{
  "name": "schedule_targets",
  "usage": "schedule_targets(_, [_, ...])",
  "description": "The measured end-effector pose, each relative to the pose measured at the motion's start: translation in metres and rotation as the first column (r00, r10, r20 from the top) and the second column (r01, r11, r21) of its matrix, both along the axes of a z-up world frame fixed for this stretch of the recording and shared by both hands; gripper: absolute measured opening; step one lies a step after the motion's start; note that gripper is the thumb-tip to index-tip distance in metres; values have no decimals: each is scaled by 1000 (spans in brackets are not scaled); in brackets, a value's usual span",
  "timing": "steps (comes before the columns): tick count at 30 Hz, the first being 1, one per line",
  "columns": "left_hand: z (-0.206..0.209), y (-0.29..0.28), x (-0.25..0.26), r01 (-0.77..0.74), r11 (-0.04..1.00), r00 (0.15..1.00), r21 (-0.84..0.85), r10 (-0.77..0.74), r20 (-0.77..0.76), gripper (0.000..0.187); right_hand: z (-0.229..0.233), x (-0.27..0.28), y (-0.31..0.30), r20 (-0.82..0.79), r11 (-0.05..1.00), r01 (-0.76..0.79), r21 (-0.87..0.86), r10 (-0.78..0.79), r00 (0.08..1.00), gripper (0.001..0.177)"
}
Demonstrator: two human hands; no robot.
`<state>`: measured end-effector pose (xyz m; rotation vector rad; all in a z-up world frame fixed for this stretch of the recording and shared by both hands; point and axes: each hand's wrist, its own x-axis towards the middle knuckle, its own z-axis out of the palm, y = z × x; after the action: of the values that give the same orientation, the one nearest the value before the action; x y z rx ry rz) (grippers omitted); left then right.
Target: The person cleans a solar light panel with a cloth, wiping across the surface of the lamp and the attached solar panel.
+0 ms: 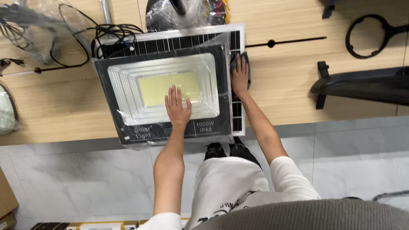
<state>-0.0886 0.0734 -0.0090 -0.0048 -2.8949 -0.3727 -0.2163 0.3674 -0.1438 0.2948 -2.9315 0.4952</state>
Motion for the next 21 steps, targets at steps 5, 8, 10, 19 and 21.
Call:
schedule_targets(5, [-2,1,0,-26,1000,1000,10,26,8,64,2,-92,-10,-196,997,60,43,-50,979,48])
schedule_targets(8, [-2,2,-2,-38,999,999,11,38,26,64,25,-147,-9,286,969,246,17,-241,928,32])
schedule_targets(10, [-2,2,0,-34,999,999,31,34,15,64,32,-156,2,164,860,391,-329,-356,920,32])
schedule_targets(19, [-2,2,0,-31,999,1000,29,31,-1,62,20,-78,4,-80,906,19,-423,-58,995,43])
schedule_targets(21, [-3,1,-2,-27,1000,1000,16,27,12,63,13,-41,3,-93,965,-21,-262,-4,996,41])
